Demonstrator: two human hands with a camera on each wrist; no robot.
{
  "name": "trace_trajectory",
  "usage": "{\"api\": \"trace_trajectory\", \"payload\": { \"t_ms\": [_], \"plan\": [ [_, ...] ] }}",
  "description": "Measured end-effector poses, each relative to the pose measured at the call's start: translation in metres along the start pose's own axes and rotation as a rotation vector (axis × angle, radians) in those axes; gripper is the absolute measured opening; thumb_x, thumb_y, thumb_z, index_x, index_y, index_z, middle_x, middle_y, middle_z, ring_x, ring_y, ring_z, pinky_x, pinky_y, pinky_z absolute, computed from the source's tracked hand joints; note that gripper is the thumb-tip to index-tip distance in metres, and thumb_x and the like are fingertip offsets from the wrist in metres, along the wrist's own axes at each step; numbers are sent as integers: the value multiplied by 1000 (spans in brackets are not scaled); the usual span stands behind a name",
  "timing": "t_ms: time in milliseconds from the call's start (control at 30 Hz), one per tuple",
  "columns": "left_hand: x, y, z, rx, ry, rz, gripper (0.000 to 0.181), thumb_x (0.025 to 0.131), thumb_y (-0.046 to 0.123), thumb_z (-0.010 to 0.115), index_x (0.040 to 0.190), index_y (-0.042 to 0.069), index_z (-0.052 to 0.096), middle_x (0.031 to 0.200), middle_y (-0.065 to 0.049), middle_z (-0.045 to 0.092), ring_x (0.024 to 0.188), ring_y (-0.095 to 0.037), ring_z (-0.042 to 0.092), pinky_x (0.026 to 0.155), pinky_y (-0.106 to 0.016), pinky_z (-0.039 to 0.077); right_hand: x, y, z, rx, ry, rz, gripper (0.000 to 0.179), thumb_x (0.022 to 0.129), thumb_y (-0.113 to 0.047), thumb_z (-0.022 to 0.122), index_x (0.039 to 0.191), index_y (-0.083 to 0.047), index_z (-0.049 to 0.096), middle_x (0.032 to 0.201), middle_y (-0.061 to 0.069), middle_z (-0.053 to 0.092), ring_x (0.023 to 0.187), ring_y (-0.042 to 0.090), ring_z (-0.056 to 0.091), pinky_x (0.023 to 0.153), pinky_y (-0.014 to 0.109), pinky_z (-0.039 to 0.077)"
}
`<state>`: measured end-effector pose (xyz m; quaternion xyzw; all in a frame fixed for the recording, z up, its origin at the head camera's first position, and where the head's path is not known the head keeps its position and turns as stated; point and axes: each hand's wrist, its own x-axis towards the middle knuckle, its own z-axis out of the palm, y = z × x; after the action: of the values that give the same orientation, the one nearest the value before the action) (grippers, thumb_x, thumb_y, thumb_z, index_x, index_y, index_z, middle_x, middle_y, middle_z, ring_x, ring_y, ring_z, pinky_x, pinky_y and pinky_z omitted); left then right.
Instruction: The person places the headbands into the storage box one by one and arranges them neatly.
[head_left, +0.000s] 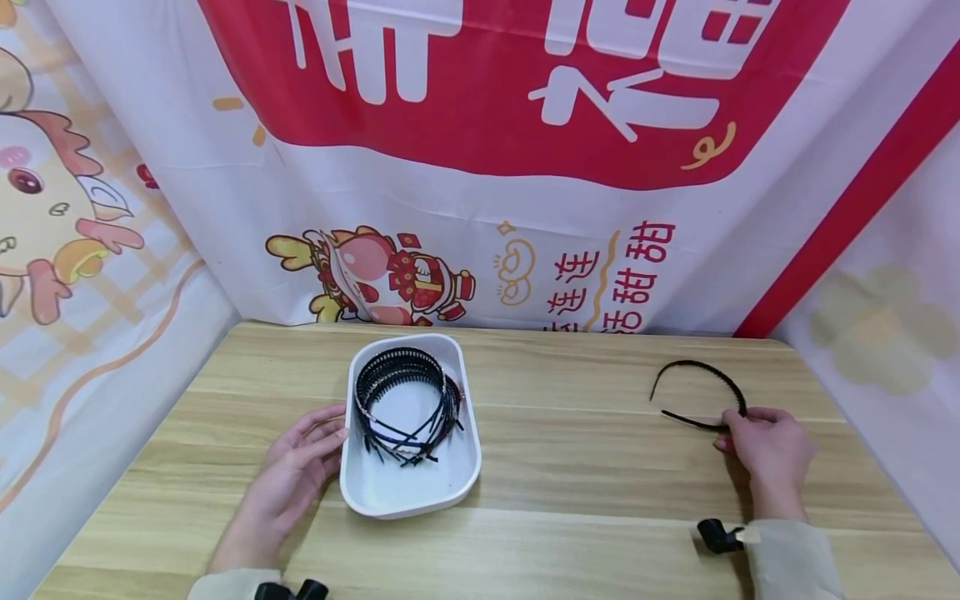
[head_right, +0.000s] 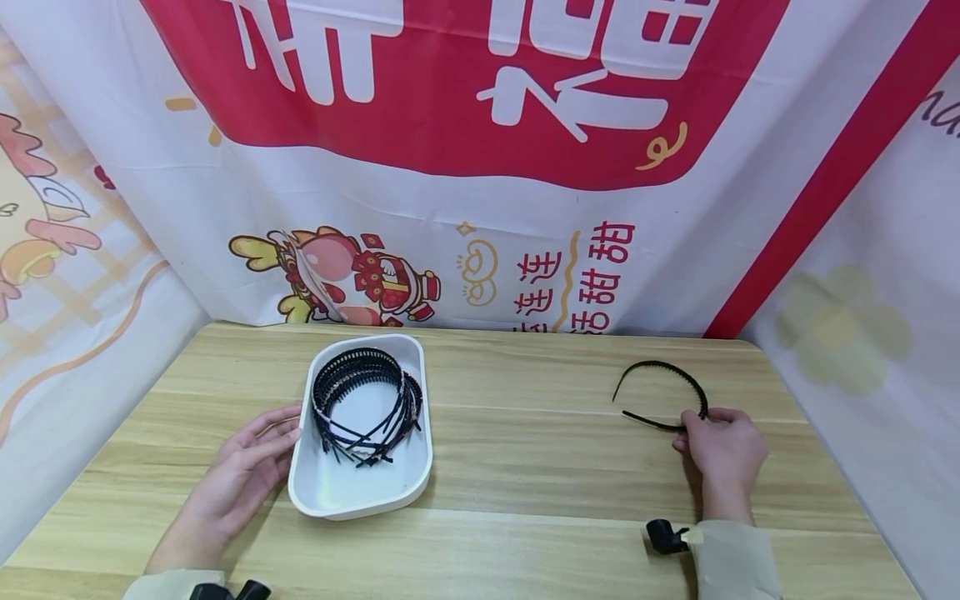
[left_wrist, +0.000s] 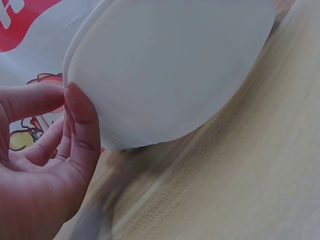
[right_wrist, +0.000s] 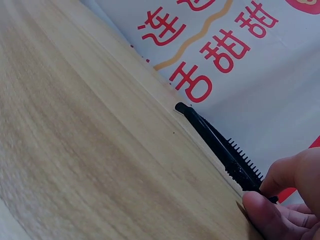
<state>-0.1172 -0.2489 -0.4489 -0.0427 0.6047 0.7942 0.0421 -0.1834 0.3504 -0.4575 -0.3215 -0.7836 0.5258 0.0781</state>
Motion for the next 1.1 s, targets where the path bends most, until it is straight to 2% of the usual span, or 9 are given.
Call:
{"api": "trace_trajectory", "payload": {
  "t_ms": [267, 367, 667, 933, 1100],
  "plan": [
    [-1, 2, 0, 21, 6, -4, 34, 105, -2, 58, 128, 22, 68, 110, 7, 74, 100, -9, 71, 88, -27, 61, -1, 0, 1, 38, -7, 7, 56, 99, -26, 70, 145, 1, 53, 63, -31, 59, 52, 3, 72, 54, 21, 60],
    [-1, 2, 0, 19, 4, -3, 34, 105, -2, 58, 128, 22, 68, 110, 7, 74, 100, -10, 70, 88, -27, 61, -2, -1, 1, 69, -8, 14, 55, 99, -25, 70, 144, 1, 53, 60, -31, 61, 52, 3, 72, 54, 21, 60],
    [-1, 1, -1, 11, 0, -4, 35, 105, -3, 58, 128, 21, 69, 110, 7, 75, 100, -10, 71, 89, -27, 61, -7, -7, 1, 159, -35, 27, 41, 99, -21, 72, 134, -6, 57, 60, -21, 70, 53, 9, 74, 56, 25, 63],
    [0, 1, -1, 19, -8, 3, 35, 105, -3, 58, 129, 21, 68, 111, 8, 75, 101, -9, 71, 88, -27, 61, -13, -14, 5, 133, -61, -12, 49, 101, -22, 71, 143, -1, 55, 63, -15, 71, 54, 10, 74, 57, 26, 63],
    [0, 1, -1, 22, -1, 0, 35, 105, -3, 59, 129, 21, 68, 111, 8, 74, 101, -9, 70, 88, -27, 61, -18, -21, 9, 213, -99, 14, 45, 99, -18, 73, 139, -3, 58, 68, -9, 73, 55, 12, 72, 58, 29, 64]
  ]
}}
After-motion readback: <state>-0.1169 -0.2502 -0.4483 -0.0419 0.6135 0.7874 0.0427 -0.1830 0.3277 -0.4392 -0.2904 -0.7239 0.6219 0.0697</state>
